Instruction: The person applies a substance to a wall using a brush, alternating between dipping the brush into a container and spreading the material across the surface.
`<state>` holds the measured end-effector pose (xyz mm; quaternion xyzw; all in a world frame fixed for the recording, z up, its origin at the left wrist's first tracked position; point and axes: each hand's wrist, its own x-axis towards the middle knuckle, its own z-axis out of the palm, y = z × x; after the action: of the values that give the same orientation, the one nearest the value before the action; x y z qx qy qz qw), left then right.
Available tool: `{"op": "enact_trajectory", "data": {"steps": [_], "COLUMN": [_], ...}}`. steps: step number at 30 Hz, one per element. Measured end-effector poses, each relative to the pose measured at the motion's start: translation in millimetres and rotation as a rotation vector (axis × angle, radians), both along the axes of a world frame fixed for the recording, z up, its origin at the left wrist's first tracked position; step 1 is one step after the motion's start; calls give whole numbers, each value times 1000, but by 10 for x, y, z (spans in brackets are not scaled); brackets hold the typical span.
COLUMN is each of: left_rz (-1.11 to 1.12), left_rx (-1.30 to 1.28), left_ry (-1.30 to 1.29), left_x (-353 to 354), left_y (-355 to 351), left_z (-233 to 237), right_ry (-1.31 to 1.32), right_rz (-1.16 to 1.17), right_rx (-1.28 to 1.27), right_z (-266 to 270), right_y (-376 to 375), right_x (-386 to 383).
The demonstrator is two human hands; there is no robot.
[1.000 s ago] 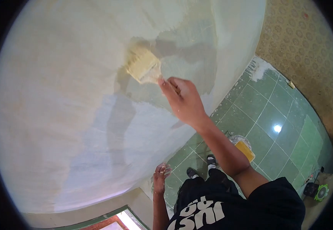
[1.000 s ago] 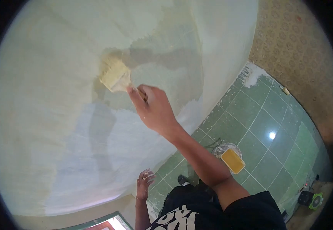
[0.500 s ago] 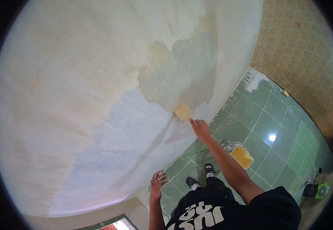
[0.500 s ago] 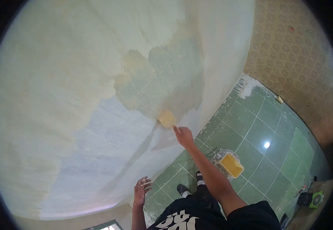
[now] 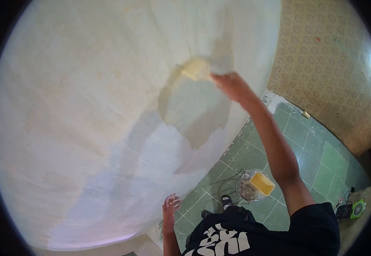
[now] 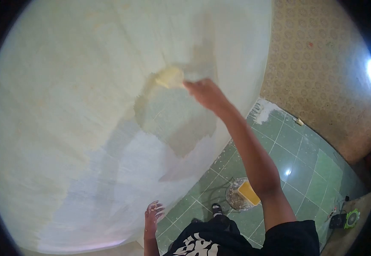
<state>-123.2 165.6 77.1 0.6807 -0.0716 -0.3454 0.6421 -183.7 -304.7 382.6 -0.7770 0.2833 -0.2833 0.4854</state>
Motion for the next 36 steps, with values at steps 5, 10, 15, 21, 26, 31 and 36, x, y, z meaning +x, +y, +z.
{"op": "enact_trajectory", "data": {"steps": [5,10,15,21,26,31,36], "left_rz": [-26,19,12,14,-11,-15,1], "left_rx": [-15,26,41,24,-32,16,45], "left_ry": [-9,-8,-17,-6,-1,10,0], "left_x": [58,83,117,135,144,138,138], "left_y": [18,34,114,18,-95,-136,15], "left_z": [-75,41,47,18,-35,-24,-25], "right_ry": [-303,-10,196,146,-48,-284,-204], "right_rz": [126,-54,-13,-38,-57,-16,-74], "right_rx": [145,150,205,77,31,147,178], "right_z": [671,-878,-2158,-1403,114,500,-967], "right_y": [141,27,180,-110,-110,87,178], "right_x": [-133,254,-41,7,18,-45,332]}}
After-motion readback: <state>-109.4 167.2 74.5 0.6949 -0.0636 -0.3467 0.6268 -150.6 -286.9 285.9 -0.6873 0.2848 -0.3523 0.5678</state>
